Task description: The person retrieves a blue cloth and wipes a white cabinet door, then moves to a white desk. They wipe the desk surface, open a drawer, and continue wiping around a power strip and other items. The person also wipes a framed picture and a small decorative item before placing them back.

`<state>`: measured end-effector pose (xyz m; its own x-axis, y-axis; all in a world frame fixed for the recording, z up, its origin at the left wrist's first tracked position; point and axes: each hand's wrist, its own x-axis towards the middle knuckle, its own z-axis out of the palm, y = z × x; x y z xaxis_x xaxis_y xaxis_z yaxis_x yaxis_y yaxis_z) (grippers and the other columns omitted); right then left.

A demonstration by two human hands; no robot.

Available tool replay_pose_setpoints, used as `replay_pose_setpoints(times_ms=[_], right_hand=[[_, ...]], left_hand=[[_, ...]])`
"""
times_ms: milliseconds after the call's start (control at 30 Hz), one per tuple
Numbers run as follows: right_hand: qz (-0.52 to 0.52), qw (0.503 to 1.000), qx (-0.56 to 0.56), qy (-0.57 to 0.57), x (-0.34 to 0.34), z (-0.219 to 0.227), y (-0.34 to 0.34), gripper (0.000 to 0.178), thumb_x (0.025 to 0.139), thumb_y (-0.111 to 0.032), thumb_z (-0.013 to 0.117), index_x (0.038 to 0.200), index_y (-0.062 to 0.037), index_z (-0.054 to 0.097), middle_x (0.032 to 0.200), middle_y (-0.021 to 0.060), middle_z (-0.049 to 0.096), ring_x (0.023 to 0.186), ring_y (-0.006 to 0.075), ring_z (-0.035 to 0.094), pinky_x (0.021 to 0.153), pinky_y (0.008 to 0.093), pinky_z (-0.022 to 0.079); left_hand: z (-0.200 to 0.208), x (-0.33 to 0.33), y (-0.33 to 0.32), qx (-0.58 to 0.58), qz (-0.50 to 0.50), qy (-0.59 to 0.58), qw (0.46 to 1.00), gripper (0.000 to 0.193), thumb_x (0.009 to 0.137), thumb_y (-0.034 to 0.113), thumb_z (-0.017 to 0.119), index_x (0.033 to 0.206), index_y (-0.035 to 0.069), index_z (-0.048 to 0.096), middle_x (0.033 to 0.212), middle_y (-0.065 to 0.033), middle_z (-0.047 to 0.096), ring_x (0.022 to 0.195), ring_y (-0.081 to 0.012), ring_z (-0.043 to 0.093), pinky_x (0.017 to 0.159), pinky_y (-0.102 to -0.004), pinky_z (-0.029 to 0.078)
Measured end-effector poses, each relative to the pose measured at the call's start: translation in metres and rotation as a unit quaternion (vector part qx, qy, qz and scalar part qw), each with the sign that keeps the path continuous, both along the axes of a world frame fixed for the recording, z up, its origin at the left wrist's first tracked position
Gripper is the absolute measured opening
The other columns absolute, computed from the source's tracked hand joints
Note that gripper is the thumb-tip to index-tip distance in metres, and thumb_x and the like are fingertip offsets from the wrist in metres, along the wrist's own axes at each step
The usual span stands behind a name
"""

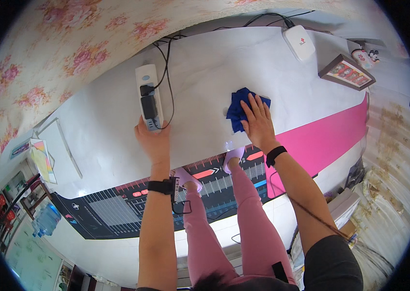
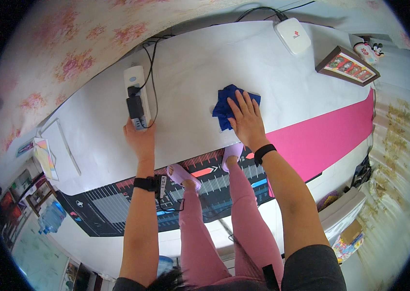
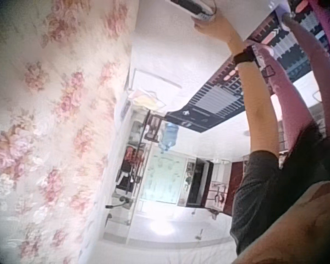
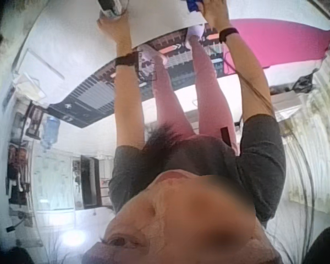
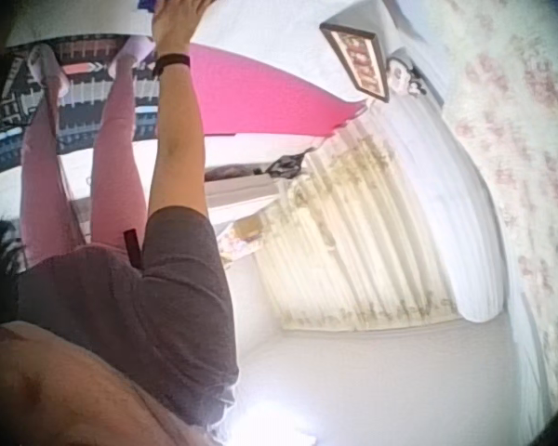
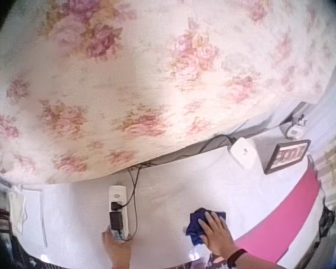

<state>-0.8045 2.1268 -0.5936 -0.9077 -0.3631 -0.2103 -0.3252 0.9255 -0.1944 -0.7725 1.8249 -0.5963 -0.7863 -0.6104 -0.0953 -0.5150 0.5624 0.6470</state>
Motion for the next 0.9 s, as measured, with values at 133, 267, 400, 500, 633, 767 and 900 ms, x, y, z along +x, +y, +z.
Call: replay_pose_setpoints(times_ms=[133,267,400,500,633,767,900], right_hand=[[-0.096,0.994,-0.019,0.039,-0.005,-0.004,-0.024,0.057,0.088,-0.026,0.059,0.14,-0.0113,0.042,0.152,0.0148,0.029,0.14,0.0339,0.026,0.113,0.0485,0.02],[-0.215,0.972,-0.02,0.093,-0.019,-0.025,-0.107,0.061,0.087,-0.031,0.06,0.139,-0.0051,0.042,0.151,0.0179,0.029,0.141,0.0374,0.021,0.113,0.0544,0.018],[-0.067,0.991,-0.077,0.087,-0.045,-0.03,-0.206,0.061,0.088,-0.037,0.057,0.14,-0.0092,0.043,0.151,0.0151,0.03,0.142,0.0331,0.021,0.114,0.0511,0.018],[0.058,0.984,-0.16,0.062,-0.063,-0.027,-0.269,0.059,0.083,-0.034,0.061,0.136,-0.0114,0.048,0.15,0.013,0.034,0.141,0.0322,0.026,0.113,0.0518,0.02],[0.198,0.94,-0.256,0.106,-0.08,-0.033,-0.303,0.05,0.081,-0.033,0.065,0.127,-0.0145,0.058,0.142,0.0073,0.046,0.137,0.0262,0.034,0.112,0.0481,0.024],[0.27,0.928,-0.23,0.116,-0.118,-0.044,-0.265,0.046,0.085,-0.035,0.062,0.127,-0.0173,0.057,0.142,0.0053,0.047,0.136,0.0237,0.036,0.111,0.0467,0.026],[0.209,0.955,-0.118,0.176,-0.177,-0.041,-0.144,0.046,0.089,-0.036,0.056,0.132,-0.0181,0.053,0.144,0.006,0.045,0.135,0.0267,0.037,0.111,0.047,0.028]], left_hand=[[0.021,-0.01,-0.024,0.004,0.011,-0.034,0.999,0.04,0.069,0.022,0.077,0.096,-0.005,0.065,0.077,-0.0124,0.064,0.069,-0.0294,0.062,0.063,-0.037,0.048],[0.056,-0.024,-0.056,0.262,0.148,-0.003,0.954,0.038,0.08,0.027,0.072,0.099,-0.005,0.063,0.086,-0.0121,0.066,0.067,-0.0166,0.061,0.062,-0.0279,0.051],[0.085,-0.033,-0.073,0.279,0.178,0.049,0.942,0.036,0.075,0.03,0.071,0.09,-0.002,0.063,0.074,-0.008,0.064,0.061,-0.0134,0.059,0.054,-0.0226,0.039],[0.092,-0.035,-0.079,0.239,0.151,0.065,0.957,0.037,0.076,0.028,0.07,0.093,-0.004,0.064,0.075,-0.007,0.063,0.062,-0.0128,0.058,0.056,-0.0233,0.043],[0.082,-0.025,-0.084,0.191,0.141,0.043,0.97,0.038,0.079,0.026,0.068,0.098,-0.007,0.064,0.078,-0.0088,0.063,0.066,-0.0132,0.058,0.059,-0.0236,0.046],[0.055,-0.01,-0.084,0.134,0.158,-0.009,0.978,0.045,0.079,0.023,0.069,0.108,-0.011,0.061,0.089,-0.0133,0.066,0.074,-0.0162,0.061,0.066,-0.0251,0.049],[0.028,0.007,-0.072,0.084,0.126,-0.015,0.988,0.053,0.078,0.018,0.073,0.117,-0.014,0.056,0.101,-0.0173,0.067,0.082,-0.0189,0.063,0.074,-0.0274,0.05]])
